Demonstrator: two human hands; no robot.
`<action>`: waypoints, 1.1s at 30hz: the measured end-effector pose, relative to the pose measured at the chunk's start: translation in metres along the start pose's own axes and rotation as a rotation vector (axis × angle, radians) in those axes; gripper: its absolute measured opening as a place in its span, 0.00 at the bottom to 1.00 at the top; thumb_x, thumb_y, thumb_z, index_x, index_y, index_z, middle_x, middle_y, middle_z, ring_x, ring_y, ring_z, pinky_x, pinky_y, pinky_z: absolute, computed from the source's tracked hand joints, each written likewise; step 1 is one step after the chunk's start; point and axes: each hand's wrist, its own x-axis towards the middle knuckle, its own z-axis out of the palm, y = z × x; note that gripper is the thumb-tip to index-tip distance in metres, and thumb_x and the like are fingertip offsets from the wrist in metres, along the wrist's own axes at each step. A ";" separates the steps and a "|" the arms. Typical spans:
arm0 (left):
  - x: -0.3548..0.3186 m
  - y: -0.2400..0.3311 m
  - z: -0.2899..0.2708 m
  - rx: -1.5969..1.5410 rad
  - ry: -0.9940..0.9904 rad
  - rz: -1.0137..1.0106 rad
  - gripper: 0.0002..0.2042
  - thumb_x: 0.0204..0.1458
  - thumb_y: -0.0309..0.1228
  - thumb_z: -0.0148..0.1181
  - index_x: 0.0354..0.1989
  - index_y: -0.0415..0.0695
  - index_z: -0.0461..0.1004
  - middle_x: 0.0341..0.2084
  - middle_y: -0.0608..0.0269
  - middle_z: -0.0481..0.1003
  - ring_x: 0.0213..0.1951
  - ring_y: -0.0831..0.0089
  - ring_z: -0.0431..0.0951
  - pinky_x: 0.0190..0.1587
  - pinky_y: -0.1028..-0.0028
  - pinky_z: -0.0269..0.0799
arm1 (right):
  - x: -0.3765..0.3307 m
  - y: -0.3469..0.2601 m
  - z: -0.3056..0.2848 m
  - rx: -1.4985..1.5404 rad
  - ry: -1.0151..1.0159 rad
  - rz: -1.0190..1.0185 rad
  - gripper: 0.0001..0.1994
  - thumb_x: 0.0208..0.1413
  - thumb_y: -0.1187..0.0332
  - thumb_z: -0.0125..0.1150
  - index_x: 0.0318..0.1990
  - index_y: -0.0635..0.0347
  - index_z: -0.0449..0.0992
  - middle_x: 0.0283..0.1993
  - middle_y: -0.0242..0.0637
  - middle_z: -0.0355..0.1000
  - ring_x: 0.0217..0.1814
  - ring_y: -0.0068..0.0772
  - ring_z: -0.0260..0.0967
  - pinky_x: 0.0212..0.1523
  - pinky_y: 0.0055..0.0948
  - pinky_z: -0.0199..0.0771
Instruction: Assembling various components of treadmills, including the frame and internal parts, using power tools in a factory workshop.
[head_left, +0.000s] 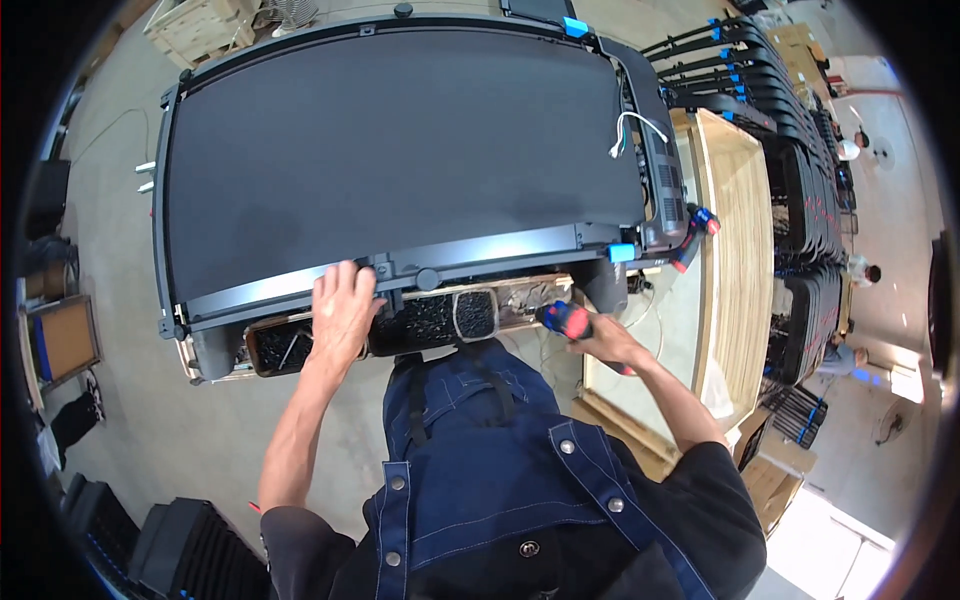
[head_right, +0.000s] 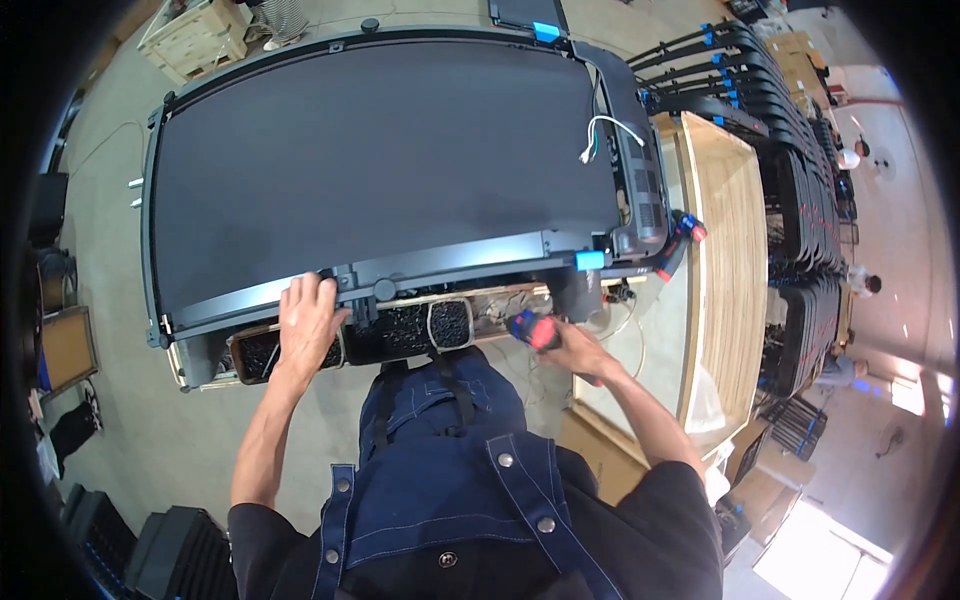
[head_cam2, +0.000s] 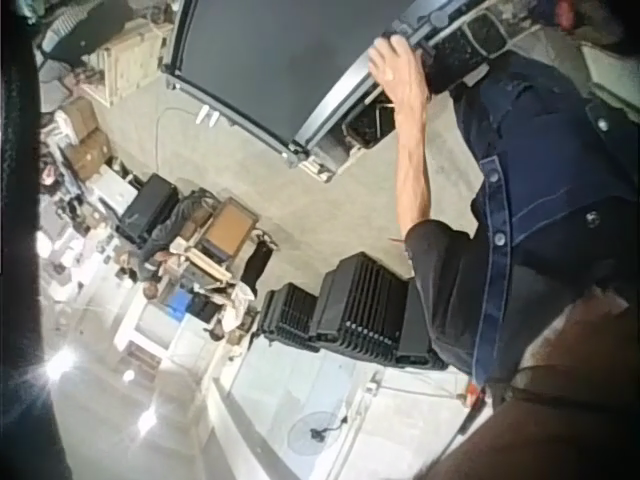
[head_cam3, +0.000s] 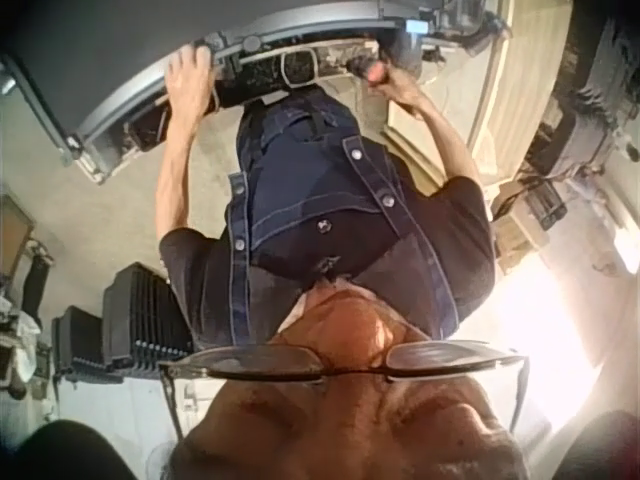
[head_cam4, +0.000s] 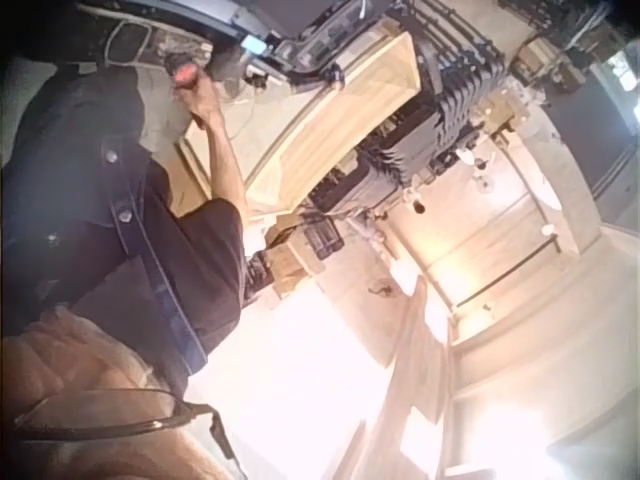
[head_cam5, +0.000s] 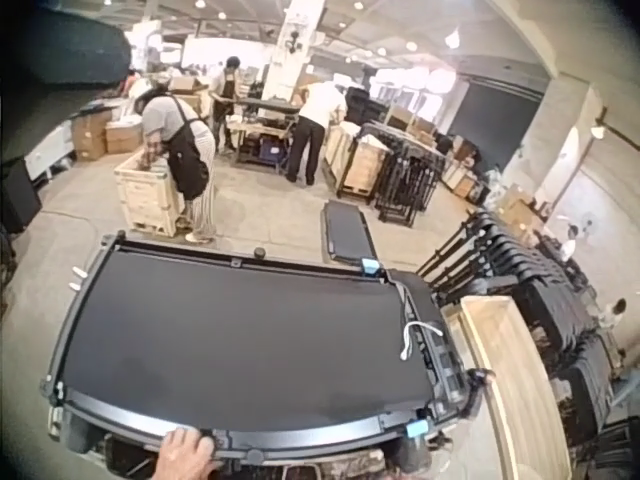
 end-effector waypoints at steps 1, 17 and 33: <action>0.002 -0.005 0.003 0.037 -0.006 0.057 0.17 0.43 0.32 0.72 0.38 0.44 0.70 0.37 0.58 0.67 0.43 0.58 0.70 0.44 0.61 0.67 | 0.023 0.012 0.034 -0.022 0.082 0.026 0.40 0.47 0.53 0.75 0.65 0.57 0.66 0.54 0.54 0.77 0.56 0.55 0.75 0.58 0.45 0.74; 0.032 -0.016 0.011 0.209 0.054 0.174 0.10 0.41 0.27 0.61 0.32 0.46 0.68 0.32 0.59 0.67 0.37 0.59 0.72 0.35 0.64 0.74 | 0.178 -0.018 0.163 0.404 0.424 -0.121 0.24 0.58 0.62 0.63 0.60 0.64 0.73 0.44 0.52 0.81 0.46 0.53 0.81 0.48 0.44 0.80; -0.037 0.054 -0.315 0.243 0.316 0.225 0.27 0.42 0.58 0.67 0.31 0.44 0.69 0.26 0.65 0.62 0.27 0.71 0.66 0.25 0.73 0.61 | 0.277 -0.248 0.064 1.195 -0.739 -0.579 0.19 0.72 0.52 0.47 0.51 0.57 0.76 0.52 0.49 0.74 0.51 0.44 0.75 0.54 0.39 0.79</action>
